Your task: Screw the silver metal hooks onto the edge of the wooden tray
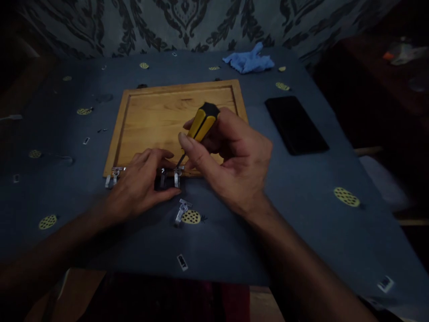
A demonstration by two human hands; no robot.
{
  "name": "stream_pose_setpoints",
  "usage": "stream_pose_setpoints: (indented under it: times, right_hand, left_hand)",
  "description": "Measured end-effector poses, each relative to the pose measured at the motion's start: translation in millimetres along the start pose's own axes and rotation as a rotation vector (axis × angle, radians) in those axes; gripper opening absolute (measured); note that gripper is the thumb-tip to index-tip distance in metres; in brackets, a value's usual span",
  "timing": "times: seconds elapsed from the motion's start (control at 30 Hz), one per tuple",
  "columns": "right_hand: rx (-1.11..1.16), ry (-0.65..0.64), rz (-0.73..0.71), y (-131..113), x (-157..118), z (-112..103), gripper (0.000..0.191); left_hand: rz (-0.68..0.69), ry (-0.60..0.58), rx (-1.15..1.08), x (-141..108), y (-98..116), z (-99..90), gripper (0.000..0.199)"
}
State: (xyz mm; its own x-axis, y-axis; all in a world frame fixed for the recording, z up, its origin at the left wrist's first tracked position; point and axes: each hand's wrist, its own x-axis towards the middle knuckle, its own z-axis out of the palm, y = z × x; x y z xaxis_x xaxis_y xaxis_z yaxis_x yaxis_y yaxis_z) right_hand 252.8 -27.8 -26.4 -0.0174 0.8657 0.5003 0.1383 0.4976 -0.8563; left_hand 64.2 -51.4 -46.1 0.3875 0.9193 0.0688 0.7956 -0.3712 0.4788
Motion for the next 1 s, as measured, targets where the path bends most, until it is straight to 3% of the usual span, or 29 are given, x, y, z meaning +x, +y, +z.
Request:
stream_pose_setpoints:
  times: [0.13, 0.57, 0.8, 1.0]
  right_hand:
    - [-0.034, -0.001, -0.012, 0.4, 1.4, -1.1, 0.009]
    - [-0.052, -0.044, 0.040, 4.3, -3.1, 0.1, 0.018]
    - [-0.012, -0.170, 0.040, -1.3, -1.0, -4.7, 0.019]
    - [0.009, -0.158, 0.083, -1.1, -0.8, -4.2, 0.016]
  left_hand:
    - [0.006, 0.007, -0.007, -0.1, 0.4, 0.6, 0.057]
    - [-0.002, -0.001, 0.010, -0.7, 0.0, 1.2, 0.054]
    - [-0.004, -0.006, 0.007, -0.3, 0.1, 1.8, 0.058]
    - [-0.010, -0.013, 0.000, -0.6, -0.1, 1.7, 0.058]
